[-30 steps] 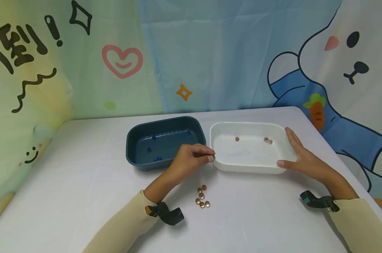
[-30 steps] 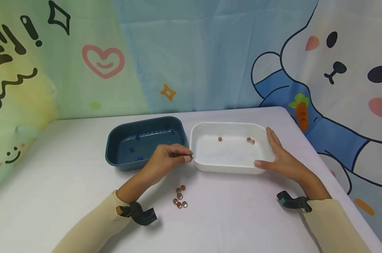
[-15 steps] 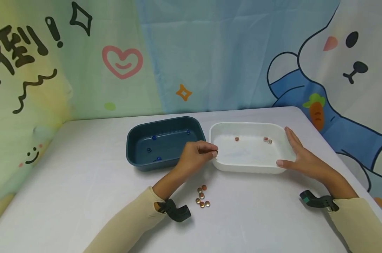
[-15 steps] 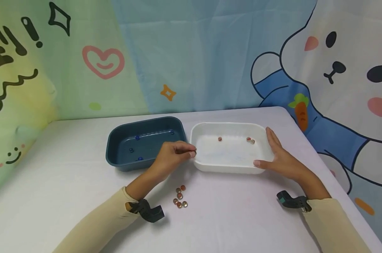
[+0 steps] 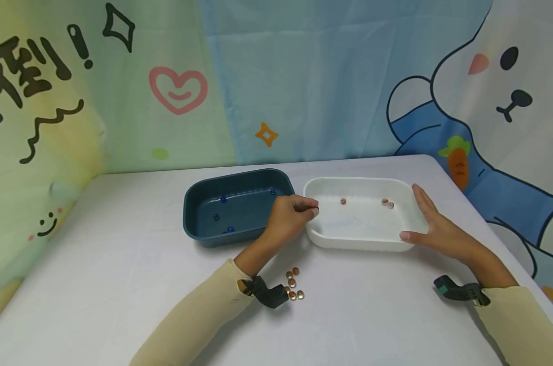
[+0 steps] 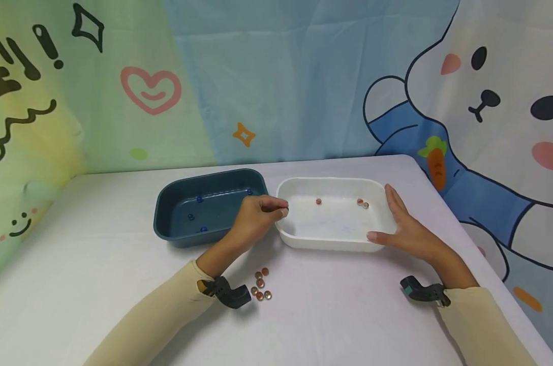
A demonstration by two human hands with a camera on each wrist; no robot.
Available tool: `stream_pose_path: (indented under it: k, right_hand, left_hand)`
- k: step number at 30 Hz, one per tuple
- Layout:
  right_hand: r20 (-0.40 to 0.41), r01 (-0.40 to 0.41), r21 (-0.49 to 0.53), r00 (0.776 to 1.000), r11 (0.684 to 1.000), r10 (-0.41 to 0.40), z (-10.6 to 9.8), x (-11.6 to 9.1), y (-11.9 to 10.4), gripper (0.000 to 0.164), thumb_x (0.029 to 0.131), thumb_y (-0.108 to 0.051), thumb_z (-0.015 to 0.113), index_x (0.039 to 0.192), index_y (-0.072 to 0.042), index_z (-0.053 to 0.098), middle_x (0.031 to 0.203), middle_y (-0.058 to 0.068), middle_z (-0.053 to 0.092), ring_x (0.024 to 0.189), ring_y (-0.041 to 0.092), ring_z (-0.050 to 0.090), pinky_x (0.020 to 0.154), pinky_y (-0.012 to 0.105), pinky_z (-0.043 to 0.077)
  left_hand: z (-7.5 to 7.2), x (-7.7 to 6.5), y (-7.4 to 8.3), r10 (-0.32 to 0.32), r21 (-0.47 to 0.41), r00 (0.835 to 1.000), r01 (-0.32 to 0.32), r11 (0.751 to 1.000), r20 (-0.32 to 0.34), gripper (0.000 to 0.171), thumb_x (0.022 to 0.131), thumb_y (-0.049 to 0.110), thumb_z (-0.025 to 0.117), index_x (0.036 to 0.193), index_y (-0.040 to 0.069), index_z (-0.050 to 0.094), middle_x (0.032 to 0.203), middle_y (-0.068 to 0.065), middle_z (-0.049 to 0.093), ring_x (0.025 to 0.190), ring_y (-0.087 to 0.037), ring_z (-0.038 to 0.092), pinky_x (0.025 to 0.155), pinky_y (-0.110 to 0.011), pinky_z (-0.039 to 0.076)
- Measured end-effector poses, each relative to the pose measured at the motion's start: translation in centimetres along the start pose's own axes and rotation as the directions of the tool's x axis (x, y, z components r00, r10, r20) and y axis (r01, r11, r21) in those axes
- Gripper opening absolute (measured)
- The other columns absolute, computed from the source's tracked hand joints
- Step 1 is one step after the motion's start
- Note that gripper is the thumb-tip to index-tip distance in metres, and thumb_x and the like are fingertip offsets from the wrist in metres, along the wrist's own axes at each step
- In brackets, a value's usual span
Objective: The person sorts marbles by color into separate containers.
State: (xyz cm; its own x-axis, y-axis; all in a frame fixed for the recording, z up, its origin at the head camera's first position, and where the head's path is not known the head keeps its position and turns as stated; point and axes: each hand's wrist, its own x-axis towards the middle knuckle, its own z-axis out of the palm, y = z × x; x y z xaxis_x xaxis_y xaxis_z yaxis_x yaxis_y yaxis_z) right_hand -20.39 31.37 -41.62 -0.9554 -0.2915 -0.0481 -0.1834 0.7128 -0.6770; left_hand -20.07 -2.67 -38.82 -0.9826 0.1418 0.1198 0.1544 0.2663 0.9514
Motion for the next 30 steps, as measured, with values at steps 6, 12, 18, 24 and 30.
stream_pose_path:
  k: [6, 12, 18, 24, 30]
  right_hand:
    - [0.000, -0.010, -0.011, 1.000, 1.000, 0.010, -0.1, 0.0, -0.1, 0.117, 0.081, -0.038, 0.074, 0.153, -0.028, -0.018, 0.158, 0.008, -0.023, 0.140, 0.052, -0.008, 0.084, 0.081, 0.019]
    - [-0.002, -0.005, -0.005, 1.000, 1.000, 0.005, -0.2, 0.0, 0.0, 0.117, 0.081, -0.038, 0.074, 0.153, -0.028, -0.018, 0.159, 0.008, -0.023, 0.140, 0.052, -0.008, 0.084, 0.082, 0.018]
    - [0.003, -0.007, 0.006, 1.000, 1.000, 0.007, -0.1, -0.1, 0.1, 0.117, 0.082, -0.037, 0.074, 0.153, -0.029, -0.018, 0.158, 0.006, -0.024, 0.140, 0.051, -0.010, 0.085, 0.082, 0.017]
    - [0.007, -0.008, -0.008, 1.000, 1.000, 0.008, -0.1, 0.1, 0.1, 0.117, 0.081, -0.037, 0.074, 0.152, -0.029, -0.018, 0.158, 0.005, -0.025, 0.140, 0.051, -0.009, 0.085, 0.081, 0.019]
    - [0.006, -0.005, -0.008, 1.000, 1.000, 0.005, -0.1, 0.1, 0.0, 0.117, 0.081, -0.037, 0.074, 0.153, -0.029, -0.018, 0.158, 0.006, -0.025, 0.140, 0.052, -0.008, 0.085, 0.081, 0.019]
  left_hand:
    - [0.1, 0.5, 0.3, -0.030, 0.022, 1.000, 0.030, 0.999, 0.006, 0.012, 0.089, 0.005, 0.070, 0.099, 0.001, 0.075, 0.092, -0.004, 0.072, 0.085, -0.012, 0.065, 0.070, -0.023, 0.052]
    - [0.6, 1.2, 0.6, -0.085, 0.027, 0.996, 0.085, 0.996, -0.014, 0.011, 0.089, 0.005, 0.070, 0.098, 0.003, 0.076, 0.092, -0.002, 0.072, 0.084, -0.011, 0.065, 0.071, -0.023, 0.053]
    - [0.9, 2.0, 0.7, -0.124, 0.014, 0.992, 0.124, 0.992, -0.022, 0.010, 0.089, 0.004, 0.070, 0.097, 0.004, 0.075, 0.091, -0.002, 0.071, 0.084, -0.012, 0.064, 0.072, -0.023, 0.053]
    - [0.9, 2.6, 0.8, -0.143, -0.005, 0.990, 0.143, 0.990, -0.018, 0.011, 0.089, 0.003, 0.070, 0.099, 0.002, 0.075, 0.092, -0.003, 0.070, 0.086, -0.013, 0.065, 0.074, -0.024, 0.053]
    - [1.0, 3.6, 1.0, -0.167, -0.005, 0.985, 0.167, 0.986, -0.032, 0.015, 0.089, 0.002, 0.069, 0.103, -0.001, 0.073, 0.092, -0.003, 0.070, 0.086, -0.013, 0.065, 0.075, -0.026, 0.054]
